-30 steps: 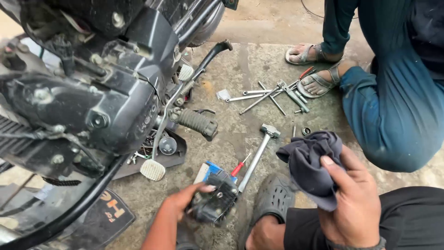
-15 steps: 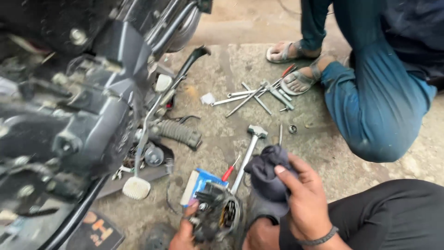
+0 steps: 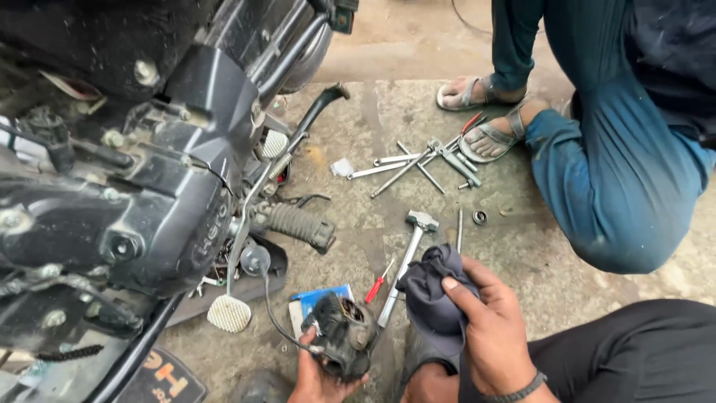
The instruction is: Inspecting and assembling components of a motorcycle engine cylinder head on a workshop floor.
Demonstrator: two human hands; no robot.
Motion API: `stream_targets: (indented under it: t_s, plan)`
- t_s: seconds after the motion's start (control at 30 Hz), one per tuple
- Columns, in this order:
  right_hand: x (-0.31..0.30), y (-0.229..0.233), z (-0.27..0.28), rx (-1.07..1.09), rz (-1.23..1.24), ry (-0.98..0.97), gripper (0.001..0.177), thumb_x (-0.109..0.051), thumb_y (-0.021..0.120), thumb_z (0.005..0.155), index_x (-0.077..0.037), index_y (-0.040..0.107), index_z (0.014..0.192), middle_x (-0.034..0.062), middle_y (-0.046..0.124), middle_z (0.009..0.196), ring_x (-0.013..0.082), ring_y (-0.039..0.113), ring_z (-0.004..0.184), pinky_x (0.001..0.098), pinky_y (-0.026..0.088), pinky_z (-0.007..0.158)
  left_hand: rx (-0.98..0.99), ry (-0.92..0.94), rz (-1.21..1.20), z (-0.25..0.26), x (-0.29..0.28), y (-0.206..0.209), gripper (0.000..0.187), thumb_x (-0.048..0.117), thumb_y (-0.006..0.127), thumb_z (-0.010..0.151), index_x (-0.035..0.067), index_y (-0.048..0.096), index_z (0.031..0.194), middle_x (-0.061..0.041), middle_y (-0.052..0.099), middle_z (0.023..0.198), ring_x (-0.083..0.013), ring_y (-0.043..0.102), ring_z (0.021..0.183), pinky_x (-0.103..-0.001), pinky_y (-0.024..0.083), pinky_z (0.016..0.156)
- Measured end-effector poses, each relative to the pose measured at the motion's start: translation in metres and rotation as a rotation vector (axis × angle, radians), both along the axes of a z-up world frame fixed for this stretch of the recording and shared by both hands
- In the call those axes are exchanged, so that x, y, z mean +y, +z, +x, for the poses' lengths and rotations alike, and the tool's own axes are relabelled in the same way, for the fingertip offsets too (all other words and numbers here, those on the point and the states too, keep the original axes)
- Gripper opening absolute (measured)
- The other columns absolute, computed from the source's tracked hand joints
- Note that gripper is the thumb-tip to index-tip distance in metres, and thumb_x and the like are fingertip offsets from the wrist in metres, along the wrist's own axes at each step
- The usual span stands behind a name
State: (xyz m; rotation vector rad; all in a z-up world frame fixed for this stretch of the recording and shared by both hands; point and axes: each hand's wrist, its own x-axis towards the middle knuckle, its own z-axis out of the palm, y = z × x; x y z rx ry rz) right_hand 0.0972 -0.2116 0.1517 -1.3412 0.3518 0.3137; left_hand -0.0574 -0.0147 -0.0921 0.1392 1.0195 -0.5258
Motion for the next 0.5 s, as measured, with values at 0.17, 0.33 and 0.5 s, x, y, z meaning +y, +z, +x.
stream_targets:
  t_s: [0.17, 0.33, 0.5]
  plan:
    - [-0.003, 0.001, -0.001, -0.069, 0.026, 0.030, 0.036, 0.001, 0.062, 0.091, 0.007, 0.066, 0.126, 0.0107, 0.074, 0.110, 0.0150, 0.071, 0.095, 0.0286, 0.056, 0.088, -0.034, 0.019, 0.112, 0.002, 0.020, 0.027, 0.094, 0.081, 0.049, 0.062, 0.015, 0.063, 0.127, -0.021, 0.071, 0.124, -0.0496, 0.066, 0.106, -0.062, 0.056, 0.079]
    - [-0.015, 0.007, -0.002, -0.081, 0.110, 0.010, 0.030, 0.003, 0.054, 0.089, 0.008, 0.067, 0.116, 0.0105, 0.072, 0.099, 0.0156, 0.070, 0.083, 0.0278, 0.056, 0.078, -0.125, -0.041, 0.444, -0.006, 0.073, 0.032, 0.097, 0.070, 0.065, 0.065, 0.006, 0.061, 0.138, -0.024, 0.067, 0.126, -0.0420, 0.064, 0.112, -0.056, 0.055, 0.084]
    - [-0.021, 0.015, -0.009, -0.102, 0.201, -0.020, 0.028, 0.000, 0.045, 0.087, 0.008, 0.065, 0.106, 0.0138, 0.071, 0.088, 0.0183, 0.071, 0.072, 0.0293, 0.059, 0.070, -0.043, -0.238, 1.120, 0.001, 0.072, 0.059, 0.104, 0.051, 0.078, 0.056, 0.018, 0.044, 0.148, -0.019, 0.067, 0.131, -0.0363, 0.065, 0.121, -0.049, 0.054, 0.094]
